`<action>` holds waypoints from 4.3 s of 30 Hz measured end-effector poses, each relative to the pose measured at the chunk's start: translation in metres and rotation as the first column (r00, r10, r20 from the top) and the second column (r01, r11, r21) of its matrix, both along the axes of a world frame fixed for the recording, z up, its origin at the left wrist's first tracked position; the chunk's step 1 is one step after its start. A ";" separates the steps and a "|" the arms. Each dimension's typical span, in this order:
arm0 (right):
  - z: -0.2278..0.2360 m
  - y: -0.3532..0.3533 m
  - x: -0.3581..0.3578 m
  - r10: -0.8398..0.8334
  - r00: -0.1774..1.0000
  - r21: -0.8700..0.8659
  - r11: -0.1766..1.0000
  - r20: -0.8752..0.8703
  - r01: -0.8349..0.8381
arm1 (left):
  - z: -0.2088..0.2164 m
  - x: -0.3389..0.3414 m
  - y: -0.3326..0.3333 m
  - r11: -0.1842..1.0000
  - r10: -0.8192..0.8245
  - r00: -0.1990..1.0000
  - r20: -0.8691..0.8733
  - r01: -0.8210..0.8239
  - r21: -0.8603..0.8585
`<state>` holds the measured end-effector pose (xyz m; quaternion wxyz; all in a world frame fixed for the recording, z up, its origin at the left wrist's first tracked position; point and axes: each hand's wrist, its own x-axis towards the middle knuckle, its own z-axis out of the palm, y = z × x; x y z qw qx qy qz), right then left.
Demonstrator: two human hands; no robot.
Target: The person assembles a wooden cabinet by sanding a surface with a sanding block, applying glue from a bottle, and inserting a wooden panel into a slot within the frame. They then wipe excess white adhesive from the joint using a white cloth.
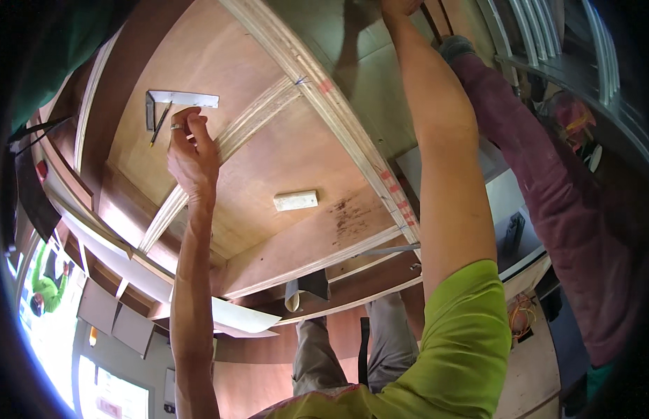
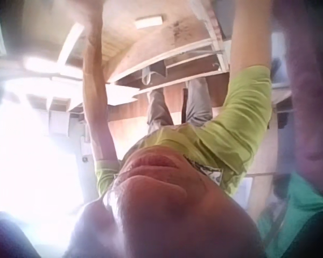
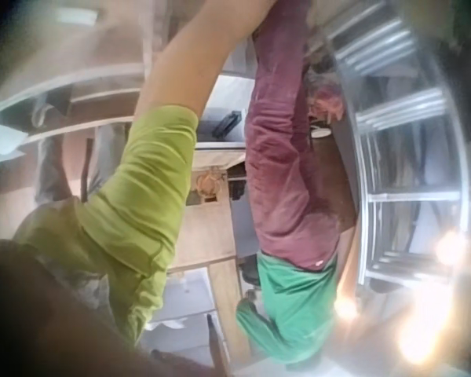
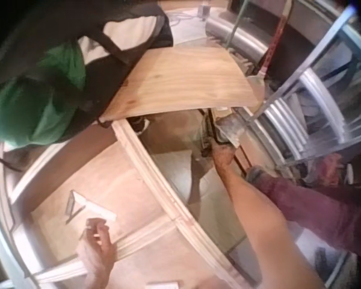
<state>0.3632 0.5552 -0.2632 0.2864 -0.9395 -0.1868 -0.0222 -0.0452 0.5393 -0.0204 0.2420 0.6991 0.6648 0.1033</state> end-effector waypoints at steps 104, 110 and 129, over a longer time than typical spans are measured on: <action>0.647 -0.507 -0.784 0.531 -0.322 0.486 0.200 -0.784 -0.851 | 0.570 -0.731 -0.600 0.526 0.200 0.355 0.913 -0.825 0.206; 0.662 -0.518 -0.860 0.578 -0.385 0.531 0.101 -0.719 -0.841 | 0.589 -0.787 -0.590 0.479 0.189 0.196 0.962 -0.874 0.084; 0.578 -0.749 -0.621 0.094 0.335 0.059 0.992 -0.938 -0.113 | 0.521 -0.724 -0.508 0.693 0.490 0.195 0.849 -0.679 -0.244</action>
